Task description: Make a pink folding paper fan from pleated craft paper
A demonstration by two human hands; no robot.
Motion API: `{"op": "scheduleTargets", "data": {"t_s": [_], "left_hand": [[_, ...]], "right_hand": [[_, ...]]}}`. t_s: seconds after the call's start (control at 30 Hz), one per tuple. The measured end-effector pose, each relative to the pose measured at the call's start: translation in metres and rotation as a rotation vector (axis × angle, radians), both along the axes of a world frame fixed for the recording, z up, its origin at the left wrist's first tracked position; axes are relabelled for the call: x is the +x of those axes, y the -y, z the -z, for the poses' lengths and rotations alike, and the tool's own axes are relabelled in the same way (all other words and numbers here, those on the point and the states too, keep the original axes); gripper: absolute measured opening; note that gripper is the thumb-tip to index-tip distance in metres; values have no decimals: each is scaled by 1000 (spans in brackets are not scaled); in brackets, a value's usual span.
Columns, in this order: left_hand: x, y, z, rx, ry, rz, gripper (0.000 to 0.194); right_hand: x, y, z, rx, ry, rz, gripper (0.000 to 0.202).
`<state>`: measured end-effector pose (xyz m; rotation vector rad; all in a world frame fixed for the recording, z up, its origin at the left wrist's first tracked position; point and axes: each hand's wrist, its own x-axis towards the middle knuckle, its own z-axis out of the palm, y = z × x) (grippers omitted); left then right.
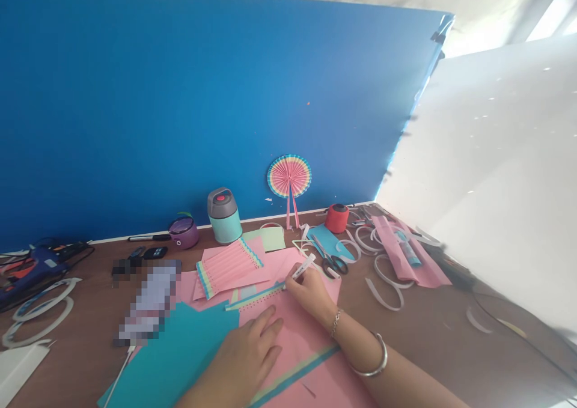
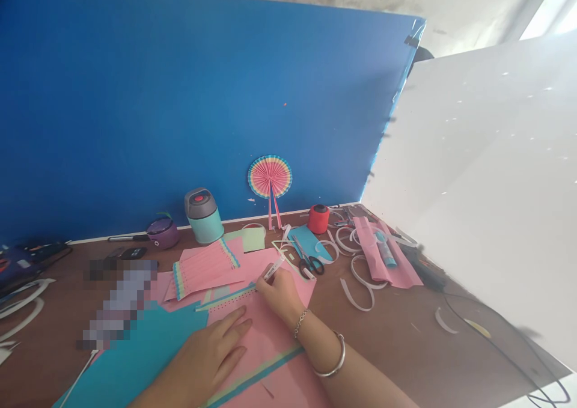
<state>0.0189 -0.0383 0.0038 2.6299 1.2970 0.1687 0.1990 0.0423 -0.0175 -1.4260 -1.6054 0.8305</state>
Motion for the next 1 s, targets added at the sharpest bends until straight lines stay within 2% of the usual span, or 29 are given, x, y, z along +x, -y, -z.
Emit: {"op": "scheduleTargets", "data": {"t_s": [0.33,0.53,1.0], "left_hand": [[1,1,-8,7,-77,6,39],[1,2,-8,8,-48,-17,36],[3,0,-12,-77,-83,-9,36]], "right_hand": [[4,-2,-8,-2,-91,36,13],[2,-1,-4,-31,-81,-44,10],[1,0,-3,-23,-45,-27,11]]}}
